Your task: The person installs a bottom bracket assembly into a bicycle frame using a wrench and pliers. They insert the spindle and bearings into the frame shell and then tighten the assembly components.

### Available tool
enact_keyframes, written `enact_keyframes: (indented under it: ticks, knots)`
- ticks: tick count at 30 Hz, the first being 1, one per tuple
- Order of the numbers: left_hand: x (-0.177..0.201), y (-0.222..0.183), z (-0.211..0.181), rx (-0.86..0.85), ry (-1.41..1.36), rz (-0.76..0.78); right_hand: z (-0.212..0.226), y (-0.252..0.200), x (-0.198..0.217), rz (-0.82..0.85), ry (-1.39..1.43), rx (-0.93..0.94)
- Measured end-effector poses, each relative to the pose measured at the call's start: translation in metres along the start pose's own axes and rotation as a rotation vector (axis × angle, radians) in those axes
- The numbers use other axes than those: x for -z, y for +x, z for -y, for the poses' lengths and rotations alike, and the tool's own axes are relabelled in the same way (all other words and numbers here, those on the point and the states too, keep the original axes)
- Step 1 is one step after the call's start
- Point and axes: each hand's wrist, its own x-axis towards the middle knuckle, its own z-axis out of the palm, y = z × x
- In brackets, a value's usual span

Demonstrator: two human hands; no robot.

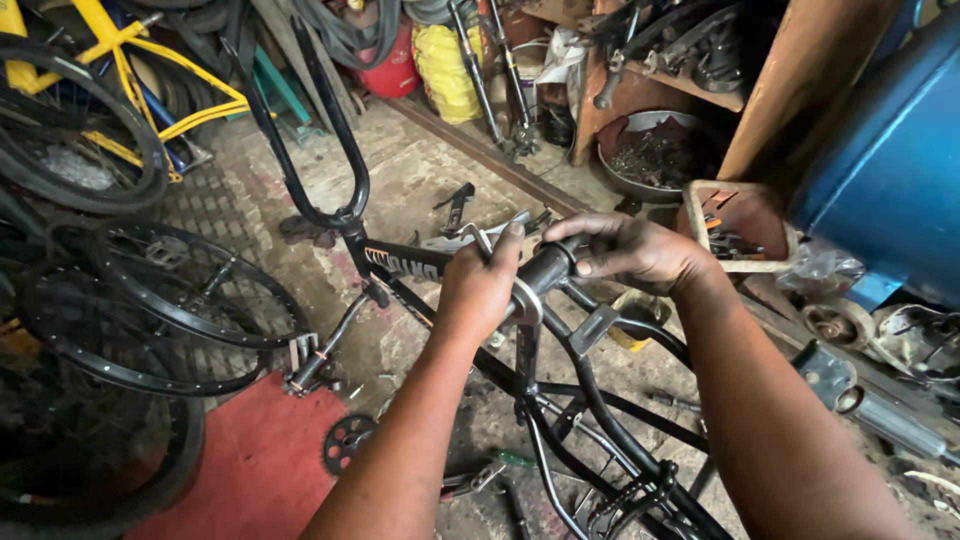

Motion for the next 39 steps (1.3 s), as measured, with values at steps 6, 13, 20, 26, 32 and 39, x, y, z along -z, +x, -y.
enact_keyframes:
  ticks: [6, 13, 20, 26, 32, 39]
  knots:
    - [0.001, 0.003, -0.001, 0.081, 0.122, 0.028, -0.001, 0.001, -0.003, 0.014, -0.019, -0.002]
    - [0.003, 0.002, -0.004, 0.233, 0.217, 0.056, -0.001, 0.001, -0.017, -0.09, -0.029, -0.069]
    - [0.003, -0.002, -0.006, 0.128, 0.162, 0.013, -0.002, 0.001, -0.019, -0.094, -0.087, 0.063]
    - [0.004, -0.003, -0.007, 0.108, 0.13, 0.021, -0.004, -0.002, -0.027, -0.266, 0.013, -0.134]
    - [0.005, -0.004, -0.01, 0.094, 0.117, 0.011, 0.003, -0.006, -0.027, -0.162, 0.205, 0.009]
    - [0.006, -0.005, -0.015, 0.218, 0.144, 0.031, -0.011, 0.0, -0.025, -0.261, 0.207, -0.191]
